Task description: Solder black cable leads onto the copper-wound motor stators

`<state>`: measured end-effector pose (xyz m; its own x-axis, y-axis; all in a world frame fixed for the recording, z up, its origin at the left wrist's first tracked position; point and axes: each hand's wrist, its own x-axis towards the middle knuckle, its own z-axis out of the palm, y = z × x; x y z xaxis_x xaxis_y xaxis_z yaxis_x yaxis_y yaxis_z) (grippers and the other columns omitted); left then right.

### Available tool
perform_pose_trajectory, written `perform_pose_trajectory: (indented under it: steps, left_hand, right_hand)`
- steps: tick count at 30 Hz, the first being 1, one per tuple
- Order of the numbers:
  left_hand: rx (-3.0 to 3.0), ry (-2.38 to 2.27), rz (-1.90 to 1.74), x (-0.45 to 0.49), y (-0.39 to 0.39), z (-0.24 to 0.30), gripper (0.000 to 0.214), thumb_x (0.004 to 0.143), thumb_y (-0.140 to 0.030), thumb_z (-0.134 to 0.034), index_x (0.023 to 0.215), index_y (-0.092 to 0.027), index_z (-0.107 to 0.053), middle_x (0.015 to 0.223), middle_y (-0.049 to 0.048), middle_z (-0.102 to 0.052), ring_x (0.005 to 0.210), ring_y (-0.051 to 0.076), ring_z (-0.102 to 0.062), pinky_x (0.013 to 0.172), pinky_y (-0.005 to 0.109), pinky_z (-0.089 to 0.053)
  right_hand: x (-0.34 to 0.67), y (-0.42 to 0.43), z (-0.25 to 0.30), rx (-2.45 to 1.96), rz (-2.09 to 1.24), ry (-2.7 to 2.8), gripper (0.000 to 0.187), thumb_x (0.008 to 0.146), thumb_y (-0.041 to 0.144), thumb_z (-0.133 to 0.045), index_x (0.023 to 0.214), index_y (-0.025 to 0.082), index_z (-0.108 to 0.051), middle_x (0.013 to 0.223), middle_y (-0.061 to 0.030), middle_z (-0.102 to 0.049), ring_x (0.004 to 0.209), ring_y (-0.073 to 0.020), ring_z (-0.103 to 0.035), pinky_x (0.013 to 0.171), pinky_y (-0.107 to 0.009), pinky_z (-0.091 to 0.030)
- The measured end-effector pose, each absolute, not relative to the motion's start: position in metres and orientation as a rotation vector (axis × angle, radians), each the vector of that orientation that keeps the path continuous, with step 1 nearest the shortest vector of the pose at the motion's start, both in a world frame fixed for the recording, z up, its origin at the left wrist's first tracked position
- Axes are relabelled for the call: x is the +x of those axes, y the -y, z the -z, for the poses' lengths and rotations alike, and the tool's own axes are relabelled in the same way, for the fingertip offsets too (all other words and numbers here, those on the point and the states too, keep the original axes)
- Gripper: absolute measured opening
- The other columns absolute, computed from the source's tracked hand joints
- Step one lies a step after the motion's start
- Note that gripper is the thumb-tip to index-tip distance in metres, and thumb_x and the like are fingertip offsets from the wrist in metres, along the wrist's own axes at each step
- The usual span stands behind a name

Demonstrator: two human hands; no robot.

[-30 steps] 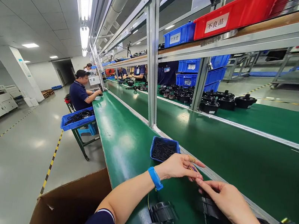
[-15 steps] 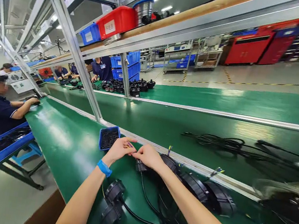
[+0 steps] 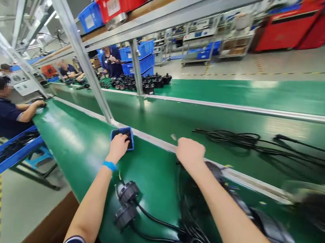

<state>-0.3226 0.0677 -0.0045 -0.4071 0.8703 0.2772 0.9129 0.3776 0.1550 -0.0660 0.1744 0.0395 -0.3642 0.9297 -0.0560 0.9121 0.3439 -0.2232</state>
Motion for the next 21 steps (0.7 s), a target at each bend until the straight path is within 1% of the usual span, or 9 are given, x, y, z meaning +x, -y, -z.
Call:
perform_pose_trajectory:
  steps: [3, 6, 8, 10, 13, 15, 18, 19, 21]
  left_hand:
    - [-1.583, 2.512, 0.381, -0.324, -0.07, 0.009, 0.023, 0.095, -0.026, -0.057, 0.112, -0.017, -0.069, 0.111, 0.012, -0.066, 0.109, 0.024, -0.06, 0.099, 0.033, -0.047]
    - [-1.553, 2.535, 0.371, -0.327, -0.07, 0.013, 0.024, 0.095, -0.028, -0.058, 0.112, -0.016, -0.07, 0.112, 0.0129, -0.063, 0.107, 0.024, -0.061, 0.098, 0.033, -0.047]
    - [-1.553, 2.54, 0.387, -0.328, -0.07, 0.014, 0.024, 0.095, -0.029, -0.058, 0.111, -0.016, -0.07, 0.111, 0.0128, -0.063, 0.107, 0.024, -0.06, 0.098, 0.033, -0.047]
    - [-1.557, 2.542, 0.414, -0.329, -0.069, 0.015, 0.023, 0.094, -0.028, -0.06, 0.11, -0.016, -0.07, 0.111, 0.0128, -0.063, 0.106, 0.024, -0.06, 0.097, 0.034, -0.047]
    - [-1.57, 2.547, 0.443, -0.331, -0.068, 0.014, 0.021, 0.092, -0.027, -0.063, 0.107, -0.016, -0.071, 0.107, 0.012, -0.065, 0.103, 0.024, -0.061, 0.094, 0.034, -0.047]
    - [-1.578, 2.54, 0.462, -0.332, -0.068, 0.014, 0.018, 0.091, -0.025, -0.064, 0.105, -0.017, -0.071, 0.104, 0.0108, -0.067, 0.1, 0.023, -0.062, 0.093, 0.033, -0.048]
    - [-1.579, 2.513, 0.504, -0.332, -0.067, 0.013, 0.014, 0.091, -0.02, -0.061, 0.1, -0.018, -0.071, 0.101, 0.0092, -0.068, 0.099, 0.022, -0.063, 0.091, 0.032, -0.047]
    - [-1.576, 2.504, 0.517, -0.332, -0.067, 0.013, 0.014, 0.092, -0.018, -0.059, 0.099, -0.018, -0.071, 0.1, 0.0089, -0.068, 0.098, 0.022, -0.063, 0.09, 0.032, -0.047]
    - [-1.568, 2.489, 0.539, -0.332, -0.067, 0.013, 0.017, 0.093, -0.015, -0.054, 0.096, -0.018, -0.071, 0.099, 0.0084, -0.068, 0.097, 0.021, -0.063, 0.09, 0.031, -0.047]
  right_hand:
    - [-0.068, -0.169, -0.043, -1.617, -0.172, 2.505, 0.025, 0.091, 0.007, -0.052, 0.109, -0.002, -0.067, 0.111, -0.0311, -0.063, 0.11, -0.0423, -0.06, 0.084, -0.046, -0.043]
    - [-0.088, -0.14, -0.041, -1.196, -0.098, 2.543, 0.035, 0.092, 0.017, -0.057, 0.122, 0.0, -0.06, 0.118, -0.0304, -0.058, 0.115, -0.043, -0.053, 0.091, -0.048, -0.039]
    - [-0.106, -0.11, -0.034, -0.886, -0.448, 2.623, 0.034, 0.092, 0.028, -0.061, 0.117, 0.006, -0.064, 0.114, -0.0255, -0.061, 0.11, -0.0399, -0.055, 0.091, -0.047, -0.04]
    - [-0.122, -0.082, -0.022, -0.661, -1.025, 2.641, 0.032, 0.094, 0.038, -0.059, 0.11, 0.011, -0.069, 0.112, -0.0203, -0.064, 0.104, -0.0354, -0.059, 0.088, -0.044, -0.042]
    - [-0.135, -0.055, -0.001, -0.415, -1.477, 2.661, 0.033, 0.093, 0.044, -0.058, 0.106, 0.018, -0.073, 0.091, -0.0084, -0.072, 0.081, -0.0233, -0.065, 0.072, -0.032, -0.047]
    - [-0.137, -0.05, 0.009, -0.332, -1.636, 2.653, 0.036, 0.089, 0.039, -0.063, 0.119, 0.018, -0.069, 0.081, -0.0031, -0.072, 0.07, -0.018, -0.064, 0.062, -0.026, -0.047]
    - [-0.138, -0.056, 0.015, -0.361, -1.773, 2.565, 0.06, 0.078, 0.019, -0.07, 0.136, 0.013, -0.057, 0.08, -0.0008, -0.074, 0.069, -0.015, -0.066, 0.061, -0.022, -0.048]
    - [-0.139, -0.061, 0.015, -0.405, -1.771, 2.533, 0.059, 0.075, 0.014, -0.07, 0.133, 0.011, -0.059, 0.079, -0.0008, -0.073, 0.07, -0.0146, -0.066, 0.062, -0.021, -0.048]
    - [-0.14, -0.072, 0.013, -0.529, -1.698, 2.477, 0.039, 0.075, 0.01, -0.066, 0.113, 0.011, -0.069, 0.075, -0.0011, -0.071, 0.07, -0.0144, -0.065, 0.063, -0.021, -0.047]
